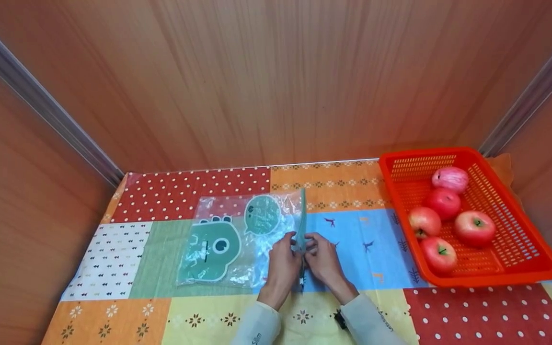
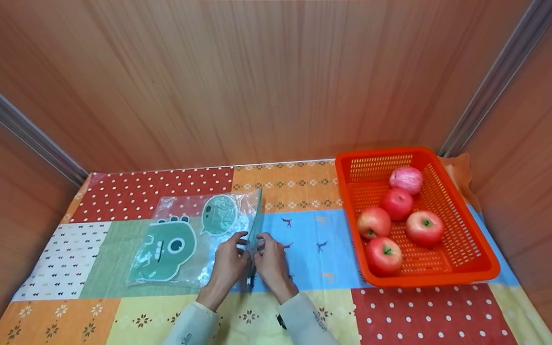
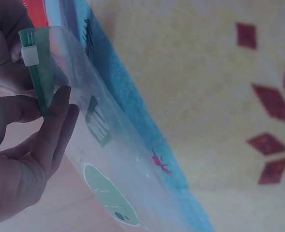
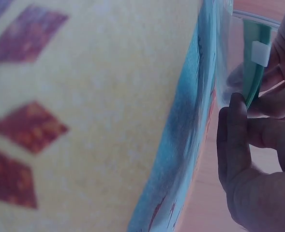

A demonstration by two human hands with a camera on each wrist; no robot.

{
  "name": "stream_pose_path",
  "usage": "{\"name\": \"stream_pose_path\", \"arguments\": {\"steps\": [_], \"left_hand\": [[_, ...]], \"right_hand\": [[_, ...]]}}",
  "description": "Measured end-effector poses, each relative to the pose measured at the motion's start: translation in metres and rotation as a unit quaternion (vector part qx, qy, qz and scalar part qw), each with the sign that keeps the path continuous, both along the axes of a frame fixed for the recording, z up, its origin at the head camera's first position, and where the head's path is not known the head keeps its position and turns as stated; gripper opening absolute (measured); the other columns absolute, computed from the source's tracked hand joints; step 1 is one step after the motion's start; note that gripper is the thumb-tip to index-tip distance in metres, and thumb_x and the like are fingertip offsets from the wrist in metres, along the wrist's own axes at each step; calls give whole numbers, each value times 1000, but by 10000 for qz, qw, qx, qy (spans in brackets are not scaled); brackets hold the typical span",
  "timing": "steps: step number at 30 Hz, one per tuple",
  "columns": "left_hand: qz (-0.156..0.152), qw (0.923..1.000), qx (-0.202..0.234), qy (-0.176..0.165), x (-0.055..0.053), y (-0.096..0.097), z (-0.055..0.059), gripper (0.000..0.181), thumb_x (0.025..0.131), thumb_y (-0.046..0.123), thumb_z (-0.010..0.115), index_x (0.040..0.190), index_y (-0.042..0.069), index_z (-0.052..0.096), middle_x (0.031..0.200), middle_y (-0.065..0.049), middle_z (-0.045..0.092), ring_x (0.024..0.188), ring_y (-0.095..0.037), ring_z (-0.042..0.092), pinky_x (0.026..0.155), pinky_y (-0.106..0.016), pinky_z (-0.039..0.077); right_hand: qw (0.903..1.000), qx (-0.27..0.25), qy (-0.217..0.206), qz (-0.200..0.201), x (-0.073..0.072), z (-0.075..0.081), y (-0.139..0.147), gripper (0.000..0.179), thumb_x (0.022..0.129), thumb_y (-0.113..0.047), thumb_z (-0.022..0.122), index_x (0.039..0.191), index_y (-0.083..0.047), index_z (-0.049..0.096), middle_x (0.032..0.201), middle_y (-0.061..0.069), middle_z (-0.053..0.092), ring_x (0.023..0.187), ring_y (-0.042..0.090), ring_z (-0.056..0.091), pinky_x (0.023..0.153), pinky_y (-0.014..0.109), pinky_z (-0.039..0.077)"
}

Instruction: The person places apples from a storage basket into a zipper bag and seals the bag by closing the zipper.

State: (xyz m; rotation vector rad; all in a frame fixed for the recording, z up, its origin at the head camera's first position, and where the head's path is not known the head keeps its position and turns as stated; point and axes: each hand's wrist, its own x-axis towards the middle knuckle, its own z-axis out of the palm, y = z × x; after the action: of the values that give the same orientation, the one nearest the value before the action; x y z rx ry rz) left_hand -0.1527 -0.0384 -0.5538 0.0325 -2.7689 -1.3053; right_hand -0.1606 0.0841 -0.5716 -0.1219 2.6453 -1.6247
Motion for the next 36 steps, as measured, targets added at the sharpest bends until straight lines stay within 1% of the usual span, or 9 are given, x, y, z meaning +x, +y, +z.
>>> {"name": "stream_pose_path", "arguments": {"steps": [3,5,10,12,15,21,27,31,36], "left_hand": [[207,9997,103,69,-1,-1,2,41,87,-13,69,127,-6,68,104,-18,75,89,-28,73,80,-45,63],[344,9991,230,89,0,-2,5,42,86,-14,69,127,-6,68,103,-17,74,81,-24,70,72,-40,62],[509,9971,562,32,1,-5,12,42,87,-12,71,129,-6,67,102,-14,69,68,-15,61,58,-29,55],[544,9966,626,29,2,-6,16,42,88,-12,72,129,-5,66,102,-13,68,68,-15,61,58,-28,55],[606,9959,676,22,2,-7,21,42,89,-10,73,130,-3,66,101,-12,66,71,-17,63,62,-30,58],[800,9938,750,190,3,-10,29,38,89,-9,74,126,-2,69,98,-12,67,75,-22,68,66,-37,62],[910,9921,806,325,4,-11,37,34,89,-8,74,122,-3,72,93,-9,64,74,-20,66,68,-36,61],[1003,9907,855,337,5,-12,41,31,90,-6,74,120,-1,73,93,-9,64,75,-18,64,69,-35,61],[1111,9870,1121,301,8,-13,45,28,92,-4,74,120,0,73,95,-8,64,77,-18,65,67,-32,62]], "right_hand": [[9999,-65,-87,-65,-1,1,1,35,92,12,66,127,9,65,98,16,73,80,28,75,71,42,63],[9998,-103,-114,-98,-1,1,1,35,92,11,67,127,9,65,98,17,73,80,29,75,71,43,63],[9997,-108,-152,-178,-3,-1,3,34,92,10,68,126,9,66,95,16,73,81,30,75,72,46,62],[9996,-119,-165,-205,-3,-1,3,34,91,10,69,125,9,66,94,16,73,80,30,75,72,46,62],[9993,-180,-221,-228,-4,-3,4,33,92,10,68,124,9,67,93,15,73,80,29,75,71,44,62],[9992,-134,-260,-269,-5,-4,5,32,91,9,68,123,8,68,92,14,74,82,29,75,75,46,62],[9987,-219,-315,-326,-7,-3,8,31,90,8,69,121,9,68,92,15,75,84,32,76,77,47,62],[9969,-473,-484,-413,-10,-2,9,31,89,9,71,120,9,68,92,17,75,85,33,77,74,43,63],[9944,-687,-625,-497,-12,-2,10,32,88,10,71,120,9,68,93,18,75,85,32,77,73,41,63]]}}
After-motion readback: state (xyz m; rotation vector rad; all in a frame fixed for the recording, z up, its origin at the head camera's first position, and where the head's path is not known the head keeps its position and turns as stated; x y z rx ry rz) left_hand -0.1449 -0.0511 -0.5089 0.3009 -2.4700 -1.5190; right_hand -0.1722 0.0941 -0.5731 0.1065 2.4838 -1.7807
